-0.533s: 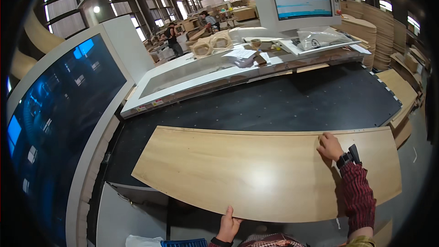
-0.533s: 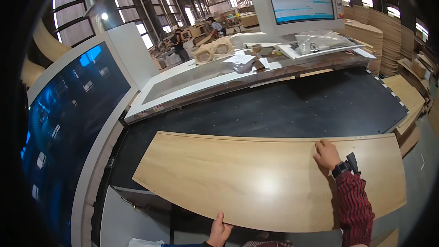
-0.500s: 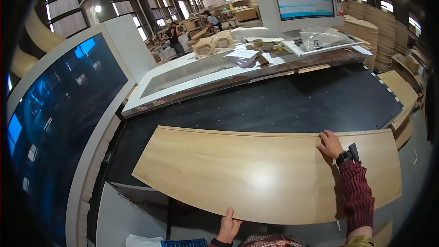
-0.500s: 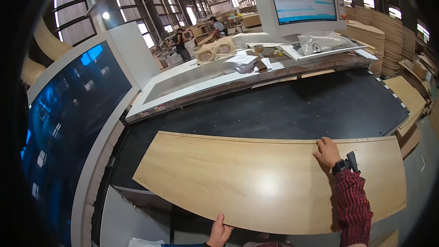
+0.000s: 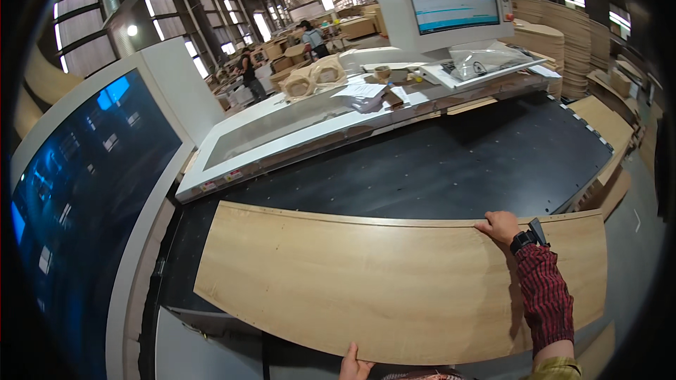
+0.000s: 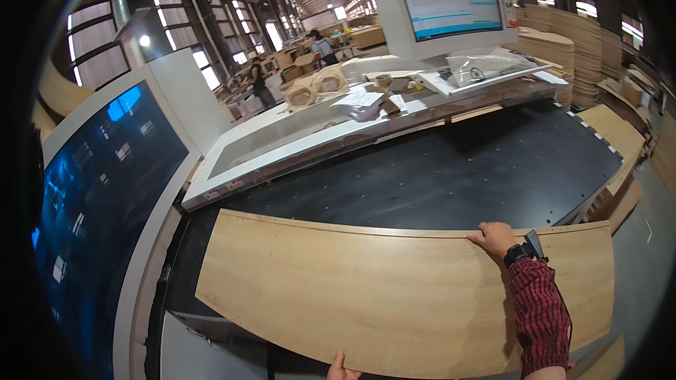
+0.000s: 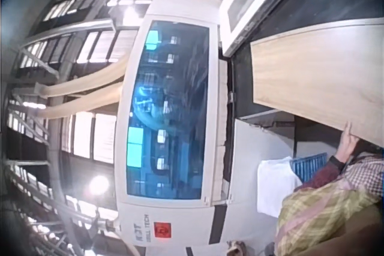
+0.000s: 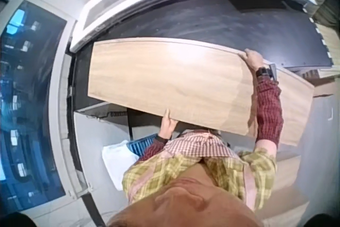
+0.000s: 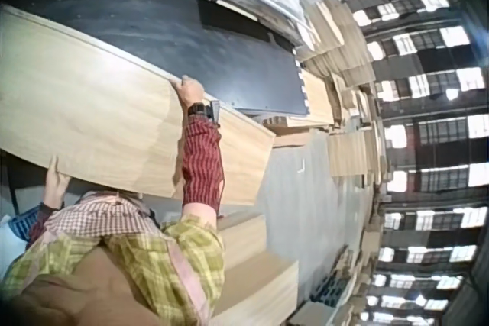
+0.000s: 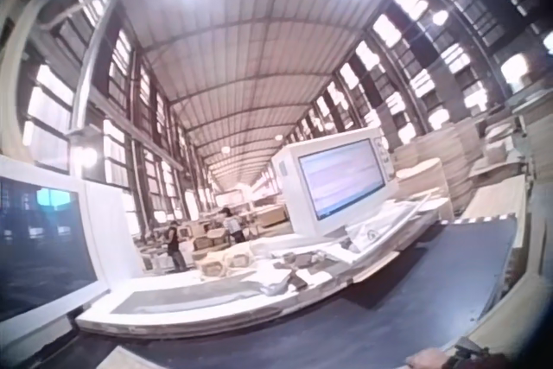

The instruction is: Operating a woodworking machine by placing curved wooden panels onto the feed table for processing.

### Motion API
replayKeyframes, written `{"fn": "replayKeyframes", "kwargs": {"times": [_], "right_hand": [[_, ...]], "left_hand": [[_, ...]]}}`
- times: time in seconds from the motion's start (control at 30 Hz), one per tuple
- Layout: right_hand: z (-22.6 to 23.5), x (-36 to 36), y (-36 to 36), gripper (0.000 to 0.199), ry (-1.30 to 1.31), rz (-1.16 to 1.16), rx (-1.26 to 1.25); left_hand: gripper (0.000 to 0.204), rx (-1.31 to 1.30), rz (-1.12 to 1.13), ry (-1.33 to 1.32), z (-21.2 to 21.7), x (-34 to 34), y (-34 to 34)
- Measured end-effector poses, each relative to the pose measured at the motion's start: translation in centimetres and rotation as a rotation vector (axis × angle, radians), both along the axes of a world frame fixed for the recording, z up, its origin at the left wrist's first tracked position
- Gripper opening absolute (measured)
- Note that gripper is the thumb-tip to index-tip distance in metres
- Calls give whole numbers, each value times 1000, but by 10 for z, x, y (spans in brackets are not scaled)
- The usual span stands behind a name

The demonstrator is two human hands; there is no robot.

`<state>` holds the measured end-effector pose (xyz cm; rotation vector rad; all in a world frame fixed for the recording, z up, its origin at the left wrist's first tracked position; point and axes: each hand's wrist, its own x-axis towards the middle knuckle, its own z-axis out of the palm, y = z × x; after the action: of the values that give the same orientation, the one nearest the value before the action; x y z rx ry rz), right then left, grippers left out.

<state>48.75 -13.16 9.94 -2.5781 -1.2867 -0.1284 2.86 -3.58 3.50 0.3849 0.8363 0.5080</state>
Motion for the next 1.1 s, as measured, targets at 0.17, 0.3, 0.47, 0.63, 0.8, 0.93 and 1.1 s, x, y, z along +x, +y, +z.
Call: {"fn": "replayKeyframes", "kwargs": {"times": [0.17, 0.3, 0.47, 0.63, 0.8, 0.93, 1.1], "right_hand": [[-10, -18, -18, 46, -52, -49, 88], [-15, -31, -33, 42, -127, -94, 133], [-11, -60, -85, 41, -83, -180, 173], [12, -87, -173, 37, -107, -391, 227], [23, -115, -291, 33, -277, -580, 241], [52, -172, -390, 34, -253, -751, 254], [51, -257, -513, 39, -294, -1007, 305]], "left_hand": [[46, 39, 282, -17, 8, -35, 55], [47, 61, 327, 67, -18, -51, 85], [51, 60, 345, 38, -7, -39, 79], [53, 18, 205, 16, 16, -5, 70], [53, -40, 43, -80, 36, 38, 32], [47, 64, -176, -304, 10, 66, -8], [44, -6, -434, -275, 24, 110, -80]]}}
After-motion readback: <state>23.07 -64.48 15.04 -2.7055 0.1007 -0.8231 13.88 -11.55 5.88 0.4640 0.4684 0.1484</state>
